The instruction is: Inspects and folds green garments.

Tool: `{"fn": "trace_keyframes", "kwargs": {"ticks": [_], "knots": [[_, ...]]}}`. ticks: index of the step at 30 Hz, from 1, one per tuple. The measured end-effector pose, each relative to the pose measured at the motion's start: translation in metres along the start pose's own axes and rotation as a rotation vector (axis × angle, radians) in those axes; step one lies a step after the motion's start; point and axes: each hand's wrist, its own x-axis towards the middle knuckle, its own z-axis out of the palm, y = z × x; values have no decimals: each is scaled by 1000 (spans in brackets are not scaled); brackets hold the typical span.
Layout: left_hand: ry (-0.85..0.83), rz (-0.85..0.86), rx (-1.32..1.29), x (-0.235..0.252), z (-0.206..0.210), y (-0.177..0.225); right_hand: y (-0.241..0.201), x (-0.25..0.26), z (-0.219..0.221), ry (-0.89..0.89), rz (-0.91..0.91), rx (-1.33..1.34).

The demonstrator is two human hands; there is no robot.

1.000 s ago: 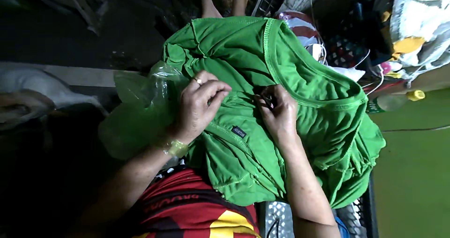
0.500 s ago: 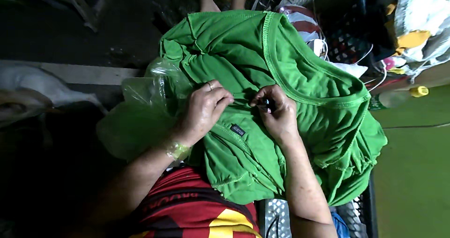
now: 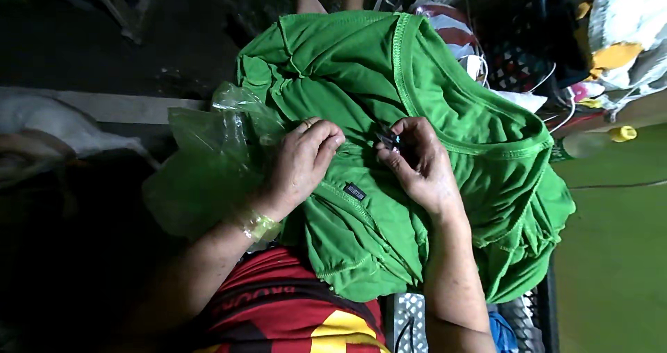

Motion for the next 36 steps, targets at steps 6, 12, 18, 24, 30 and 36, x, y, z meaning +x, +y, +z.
{"fn": "trace_keyframes", "kwargs": {"ticks": [6, 12, 18, 24, 30, 36], "knots": [[40, 78, 189, 2, 12, 12, -1, -1, 2, 33, 12, -4], [-71, -18, 117, 8, 2, 9, 1, -2, 1, 34, -12, -12], [-144, -37, 182, 7, 2, 9, -5, 1, -1, -35, -74, -239], [-133, -25, 159, 2, 0, 9, -28, 7, 10, -80, -48, -503], [-31, 32, 177, -6, 6, 8, -35, 14, 24, -73, -73, -599], [-7, -29, 15, -5, 6, -1, -11, 16, 11, -78, -6, -252]]}}
